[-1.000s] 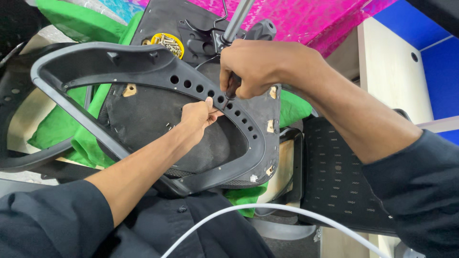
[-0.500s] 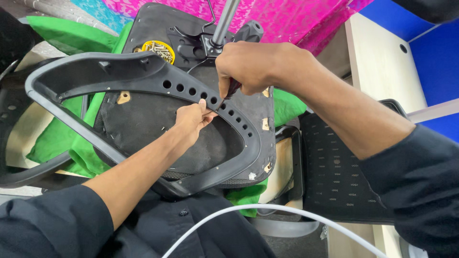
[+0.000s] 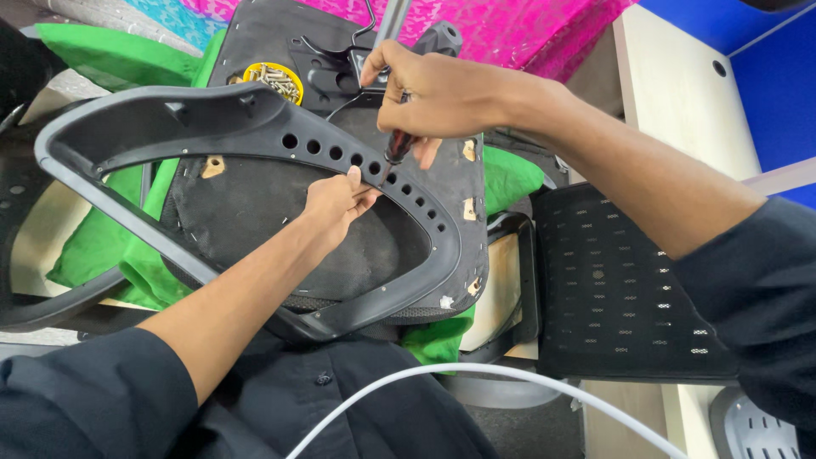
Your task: The person uses a screwdriver to fasten screws into a black plastic chair frame, aligning holes and tightening each screw. The person works on the chair base while it rests on a green cloth, handling the frame and screws one at a time.
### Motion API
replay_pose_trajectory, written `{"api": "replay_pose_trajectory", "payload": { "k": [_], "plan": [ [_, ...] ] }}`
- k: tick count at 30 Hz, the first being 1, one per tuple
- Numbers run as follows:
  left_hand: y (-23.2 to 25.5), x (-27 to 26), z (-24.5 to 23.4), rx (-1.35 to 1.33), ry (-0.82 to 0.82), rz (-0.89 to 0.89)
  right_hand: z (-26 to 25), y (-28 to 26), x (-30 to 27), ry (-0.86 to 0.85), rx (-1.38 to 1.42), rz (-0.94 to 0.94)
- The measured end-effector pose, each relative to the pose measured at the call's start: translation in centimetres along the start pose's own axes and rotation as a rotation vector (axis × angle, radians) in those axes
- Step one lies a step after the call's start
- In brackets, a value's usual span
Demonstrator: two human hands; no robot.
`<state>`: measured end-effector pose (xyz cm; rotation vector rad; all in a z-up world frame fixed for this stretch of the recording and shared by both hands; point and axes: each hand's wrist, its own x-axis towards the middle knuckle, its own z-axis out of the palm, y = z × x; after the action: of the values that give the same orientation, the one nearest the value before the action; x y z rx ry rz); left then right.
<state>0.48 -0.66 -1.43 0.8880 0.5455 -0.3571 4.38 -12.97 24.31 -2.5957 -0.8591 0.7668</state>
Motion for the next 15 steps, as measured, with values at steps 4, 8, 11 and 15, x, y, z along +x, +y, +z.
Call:
{"api": "replay_pose_trajectory", "payload": {
  "k": [4,8,11,15],
  "plan": [
    [0.3,-0.4,0.0,0.003,-0.016,0.014,-0.3,-0.5,-0.1,-0.017,-0.087,-0.039],
    [0.5,-0.4,0.3,0.006,0.02,-0.017,-0.5,-1.0,-0.1,0.026,-0.225,-0.093],
    [0.5,-0.3,0.2,0.0,0.02,-0.019,-0.9,-1.6,0.0,0.003,-0.333,0.016],
    [0.3,-0.2,0.2,0.0,0.017,-0.01,-1.1,-2.6,-0.1,-0.046,-0.367,0.124]
  ]
}}
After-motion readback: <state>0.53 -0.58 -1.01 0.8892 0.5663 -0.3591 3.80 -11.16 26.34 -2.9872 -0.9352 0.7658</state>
